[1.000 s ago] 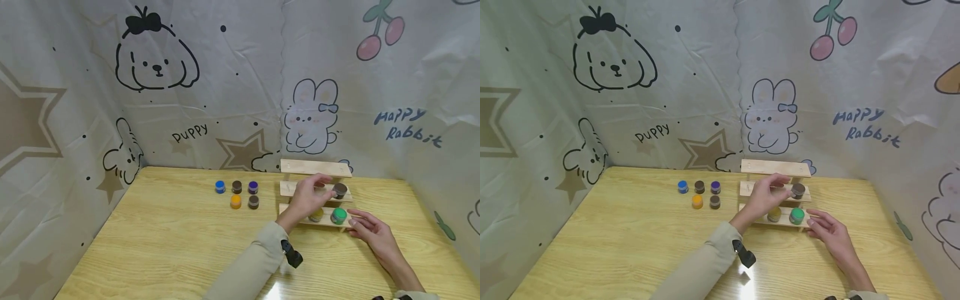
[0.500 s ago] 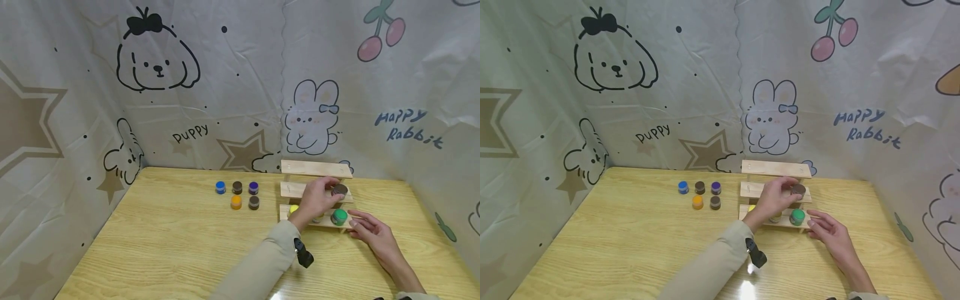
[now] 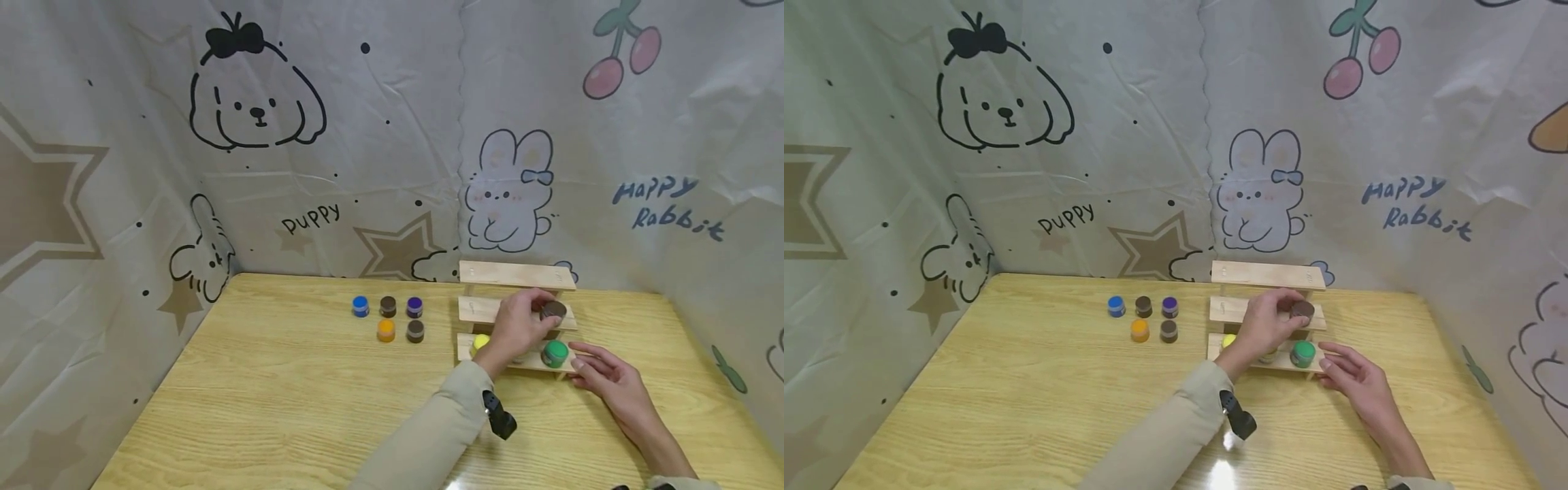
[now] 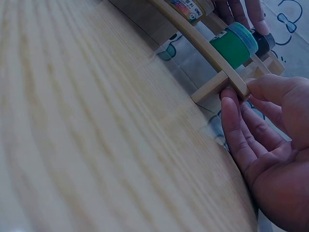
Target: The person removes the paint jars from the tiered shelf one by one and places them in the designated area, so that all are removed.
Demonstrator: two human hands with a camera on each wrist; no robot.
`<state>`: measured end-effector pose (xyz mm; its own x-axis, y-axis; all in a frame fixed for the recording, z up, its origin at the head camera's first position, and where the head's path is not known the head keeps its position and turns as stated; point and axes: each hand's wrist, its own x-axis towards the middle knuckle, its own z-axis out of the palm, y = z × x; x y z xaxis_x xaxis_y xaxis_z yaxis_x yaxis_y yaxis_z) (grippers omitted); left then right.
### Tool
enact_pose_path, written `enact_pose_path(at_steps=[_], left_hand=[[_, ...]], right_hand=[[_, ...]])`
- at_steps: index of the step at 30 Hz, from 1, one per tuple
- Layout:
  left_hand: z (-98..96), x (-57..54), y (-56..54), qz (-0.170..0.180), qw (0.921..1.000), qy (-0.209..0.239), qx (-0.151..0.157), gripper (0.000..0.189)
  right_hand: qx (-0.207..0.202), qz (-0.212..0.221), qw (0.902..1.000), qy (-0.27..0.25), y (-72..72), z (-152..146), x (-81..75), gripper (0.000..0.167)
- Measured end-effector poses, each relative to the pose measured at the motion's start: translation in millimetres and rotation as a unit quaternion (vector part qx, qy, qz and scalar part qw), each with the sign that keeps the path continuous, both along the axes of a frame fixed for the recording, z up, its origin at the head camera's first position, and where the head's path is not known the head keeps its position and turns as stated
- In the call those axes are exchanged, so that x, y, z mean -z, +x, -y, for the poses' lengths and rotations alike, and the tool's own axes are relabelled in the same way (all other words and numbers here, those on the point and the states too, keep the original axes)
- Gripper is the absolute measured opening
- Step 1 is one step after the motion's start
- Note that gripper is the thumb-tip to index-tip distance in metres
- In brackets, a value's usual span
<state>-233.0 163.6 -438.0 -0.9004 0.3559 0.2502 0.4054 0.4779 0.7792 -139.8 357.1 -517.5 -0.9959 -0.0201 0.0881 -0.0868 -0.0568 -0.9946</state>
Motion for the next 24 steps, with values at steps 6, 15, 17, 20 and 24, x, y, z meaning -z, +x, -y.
enact_pose_path(at_steps=[6, 15, 17, 20, 24], left_hand=[[6.5, -2.6, 3.6, 0.007, 0.9997, 0.021, 0.013, 0.028], [24.7, -9.8, 6.4, 0.016, 0.9988, 0.040, 0.024, 0.031], [28.7, -10.7, 6.2, 0.019, 0.9987, 0.041, 0.022, 0.032], [34.4, -11.6, 6.5, 0.025, 0.9979, 0.055, 0.024, 0.033], [42.9, -10.2, 6.1, 0.018, 0.9965, 0.072, 0.040, 0.032]], right_hand=[[0.002, 0.009, 1.0000, -0.001, 0.6, -1, 2.1, 0.041], [-0.001, 0.009, 1.0000, 0.002, 0.9, -2, 0.8, 0.040], [-0.002, 0.006, 1.0000, 0.000, 0.6, -2, 0.3, 0.039], [-0.001, 0.005, 1.0000, -0.001, -0.1, -1, 0.7, 0.040], [-0.002, 0.008, 1.0000, 0.000, -0.4, 0, 2.0, 0.042]])
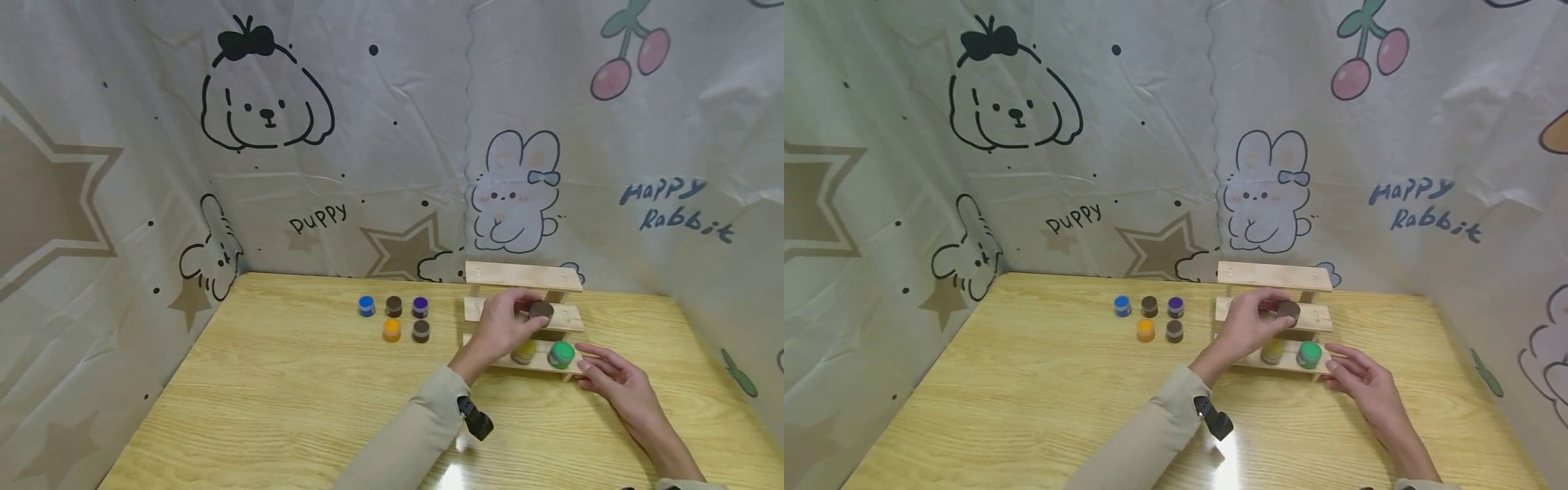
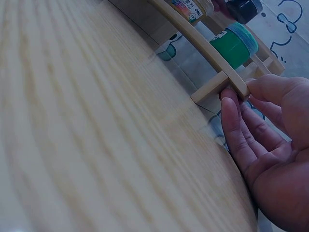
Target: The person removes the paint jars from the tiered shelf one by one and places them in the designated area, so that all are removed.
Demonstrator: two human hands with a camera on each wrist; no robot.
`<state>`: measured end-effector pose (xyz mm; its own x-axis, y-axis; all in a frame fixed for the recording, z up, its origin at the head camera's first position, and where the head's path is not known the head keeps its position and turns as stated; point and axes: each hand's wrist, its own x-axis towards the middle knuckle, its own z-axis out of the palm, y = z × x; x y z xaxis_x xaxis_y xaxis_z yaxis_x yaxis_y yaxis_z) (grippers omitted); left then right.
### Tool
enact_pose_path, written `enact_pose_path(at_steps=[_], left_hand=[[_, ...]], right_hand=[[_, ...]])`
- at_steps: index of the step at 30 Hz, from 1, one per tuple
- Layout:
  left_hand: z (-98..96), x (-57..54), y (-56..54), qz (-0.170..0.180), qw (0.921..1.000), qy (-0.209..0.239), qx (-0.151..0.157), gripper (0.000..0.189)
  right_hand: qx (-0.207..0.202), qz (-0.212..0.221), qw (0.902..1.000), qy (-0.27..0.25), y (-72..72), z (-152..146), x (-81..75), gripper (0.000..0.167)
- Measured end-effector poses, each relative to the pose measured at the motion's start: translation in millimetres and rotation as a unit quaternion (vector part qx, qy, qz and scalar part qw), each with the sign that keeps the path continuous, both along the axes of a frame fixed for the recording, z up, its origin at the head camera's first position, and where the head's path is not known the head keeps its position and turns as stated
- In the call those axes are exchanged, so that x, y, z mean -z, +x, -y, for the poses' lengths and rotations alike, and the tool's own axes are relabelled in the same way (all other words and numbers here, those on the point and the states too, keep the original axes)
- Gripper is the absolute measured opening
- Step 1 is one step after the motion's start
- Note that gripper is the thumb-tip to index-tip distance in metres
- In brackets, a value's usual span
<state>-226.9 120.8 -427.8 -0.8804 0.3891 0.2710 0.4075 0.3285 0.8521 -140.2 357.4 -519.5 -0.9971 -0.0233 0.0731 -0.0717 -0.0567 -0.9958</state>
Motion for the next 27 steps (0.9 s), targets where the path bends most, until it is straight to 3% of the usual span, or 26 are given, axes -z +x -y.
enact_pose_path(at_steps=[7, 27], left_hand=[[14.4, -0.1, 2.3, -0.031, 0.9992, 0.008, 0.024, 0.031], [57.4, -6.5, 5.6, -0.041, 0.9967, 0.056, 0.042, 0.034]], right_hand=[[-0.006, -0.002, 1.0000, -0.005, 1.3, 0, -0.1, 0.043], [-0.017, -0.014, 0.9996, -0.020, 0.4, -1, 1.2, 0.040]])
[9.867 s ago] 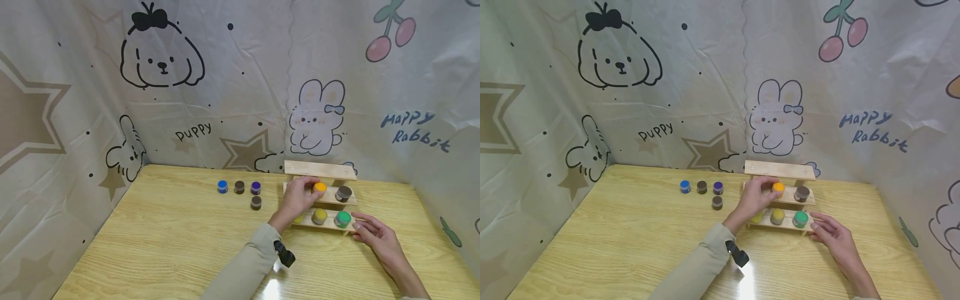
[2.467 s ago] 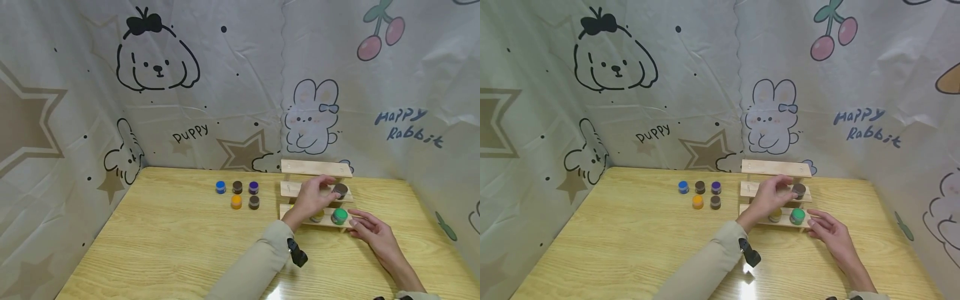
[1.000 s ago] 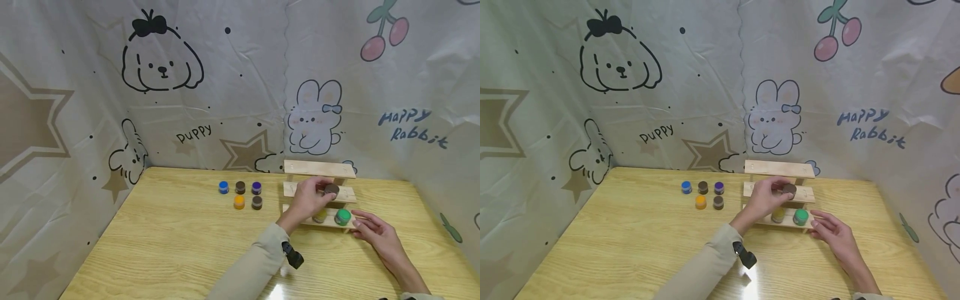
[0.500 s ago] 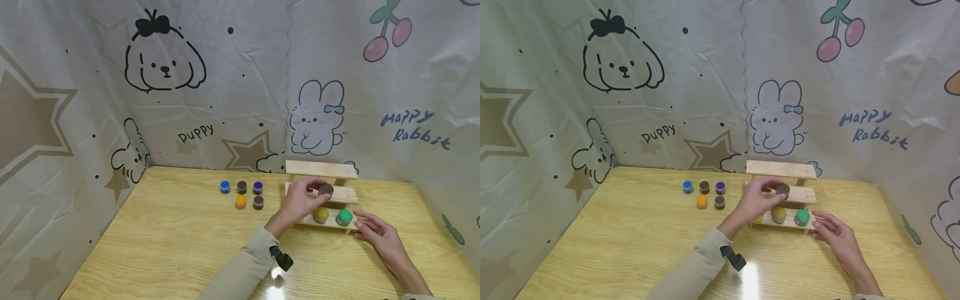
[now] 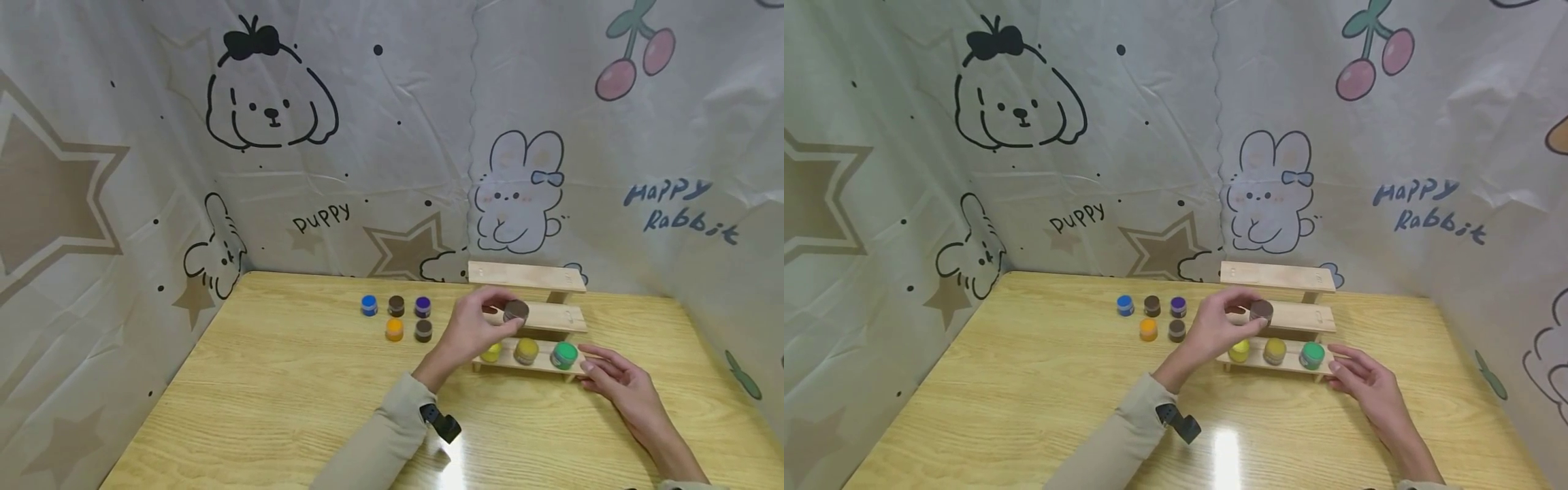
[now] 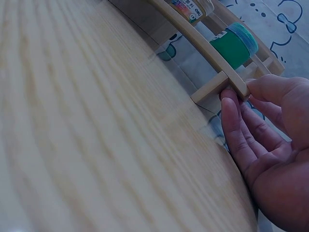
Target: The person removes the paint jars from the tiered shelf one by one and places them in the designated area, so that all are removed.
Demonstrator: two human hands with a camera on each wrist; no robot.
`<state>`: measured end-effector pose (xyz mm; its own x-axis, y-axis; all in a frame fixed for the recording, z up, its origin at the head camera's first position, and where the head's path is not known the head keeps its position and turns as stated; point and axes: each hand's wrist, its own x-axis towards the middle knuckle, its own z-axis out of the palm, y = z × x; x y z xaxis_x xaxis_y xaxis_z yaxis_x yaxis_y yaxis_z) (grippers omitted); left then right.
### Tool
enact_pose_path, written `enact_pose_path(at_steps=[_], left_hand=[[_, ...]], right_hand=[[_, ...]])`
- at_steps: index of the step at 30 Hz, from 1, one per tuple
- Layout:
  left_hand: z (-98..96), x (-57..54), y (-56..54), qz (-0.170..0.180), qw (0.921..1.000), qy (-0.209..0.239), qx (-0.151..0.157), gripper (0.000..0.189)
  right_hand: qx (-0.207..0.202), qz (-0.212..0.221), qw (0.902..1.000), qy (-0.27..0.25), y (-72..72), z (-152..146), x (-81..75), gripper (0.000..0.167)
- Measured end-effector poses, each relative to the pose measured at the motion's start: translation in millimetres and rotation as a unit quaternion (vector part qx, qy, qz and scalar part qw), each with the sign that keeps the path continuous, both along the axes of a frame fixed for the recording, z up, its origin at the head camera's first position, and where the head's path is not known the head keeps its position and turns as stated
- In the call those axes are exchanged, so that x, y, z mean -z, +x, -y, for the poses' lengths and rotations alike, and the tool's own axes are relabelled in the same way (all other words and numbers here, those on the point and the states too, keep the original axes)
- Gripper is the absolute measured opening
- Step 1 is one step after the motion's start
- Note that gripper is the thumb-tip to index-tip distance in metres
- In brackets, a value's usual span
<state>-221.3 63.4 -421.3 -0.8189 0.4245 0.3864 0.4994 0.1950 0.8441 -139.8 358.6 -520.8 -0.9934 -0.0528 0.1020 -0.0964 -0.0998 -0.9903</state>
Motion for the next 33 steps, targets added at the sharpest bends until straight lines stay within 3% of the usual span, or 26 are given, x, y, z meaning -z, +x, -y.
enact_pose_path(at_steps=[10, 23, 33], left_hand=[[20.7, 6.8, 1.6, -0.024, 0.9996, 0.016, -0.007, 0.032], [58.7, 14.5, 2.6, -0.018, 0.9992, 0.028, -0.024, 0.035], [96.2, 24.7, -0.5, 0.008, 0.9981, 0.050, -0.036, 0.034]], right_hand=[[0.005, -0.001, 1.0000, 0.000, -0.2, -1, -0.7, 0.038], [0.008, 0.002, 1.0000, 0.004, 0.0, 1, -0.9, 0.041], [0.011, 0.002, 0.9999, 0.008, -0.4, 1, -0.6, 0.040]])
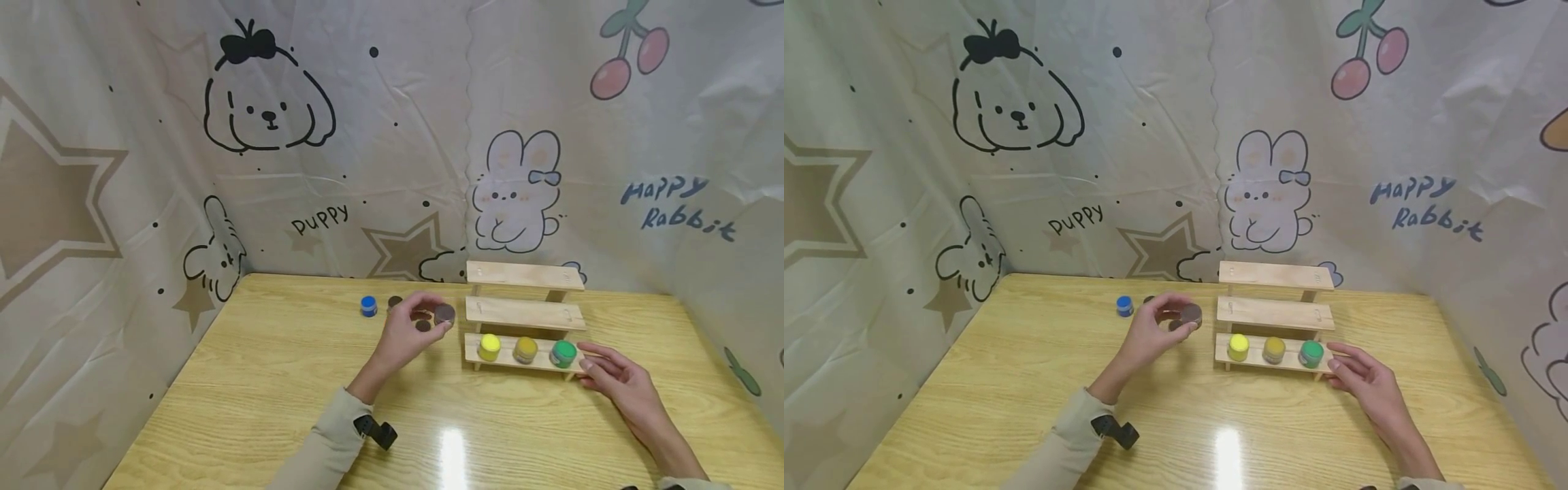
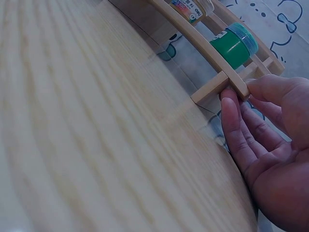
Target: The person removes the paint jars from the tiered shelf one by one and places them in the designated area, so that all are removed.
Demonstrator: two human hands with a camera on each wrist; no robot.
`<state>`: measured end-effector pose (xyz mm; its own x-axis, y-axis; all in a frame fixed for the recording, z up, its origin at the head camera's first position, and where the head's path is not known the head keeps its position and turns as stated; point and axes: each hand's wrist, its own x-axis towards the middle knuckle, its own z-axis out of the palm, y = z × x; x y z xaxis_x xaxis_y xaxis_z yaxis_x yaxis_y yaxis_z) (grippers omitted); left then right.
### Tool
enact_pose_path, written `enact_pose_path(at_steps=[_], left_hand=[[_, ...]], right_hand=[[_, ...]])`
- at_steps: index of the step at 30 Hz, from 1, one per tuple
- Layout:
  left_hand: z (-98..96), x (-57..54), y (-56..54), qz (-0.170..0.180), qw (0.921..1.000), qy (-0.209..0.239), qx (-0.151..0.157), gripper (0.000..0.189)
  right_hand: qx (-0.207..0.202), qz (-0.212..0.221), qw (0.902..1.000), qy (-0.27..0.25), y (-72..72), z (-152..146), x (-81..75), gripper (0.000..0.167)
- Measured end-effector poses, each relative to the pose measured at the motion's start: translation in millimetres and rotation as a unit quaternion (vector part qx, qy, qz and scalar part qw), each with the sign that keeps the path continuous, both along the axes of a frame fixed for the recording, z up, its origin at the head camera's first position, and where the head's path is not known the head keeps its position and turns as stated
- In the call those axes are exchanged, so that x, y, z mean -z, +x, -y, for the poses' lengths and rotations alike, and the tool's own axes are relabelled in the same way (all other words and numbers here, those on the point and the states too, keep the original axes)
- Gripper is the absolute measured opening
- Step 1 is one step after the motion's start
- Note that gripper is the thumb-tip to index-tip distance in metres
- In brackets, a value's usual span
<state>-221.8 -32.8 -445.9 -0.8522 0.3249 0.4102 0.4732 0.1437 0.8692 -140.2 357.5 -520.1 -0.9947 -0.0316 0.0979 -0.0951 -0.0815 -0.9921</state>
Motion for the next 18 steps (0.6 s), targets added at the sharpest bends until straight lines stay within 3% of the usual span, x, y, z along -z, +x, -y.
enact_pose_path(at_steps=[7, 18], left_hand=[[26.5, 8.6, 2.5, 0.029, 0.9995, 0.007, -0.010, 0.035], [59.7, 17.4, 0.1, 0.061, 0.9948, 0.031, -0.076, 0.039]], right_hand=[[-0.007, -0.002, 0.9999, -0.008, 1.0, -1, 1.0, 0.039], [0.000, -0.003, 1.0000, -0.002, 0.3, -1, 0.9, 0.039]])
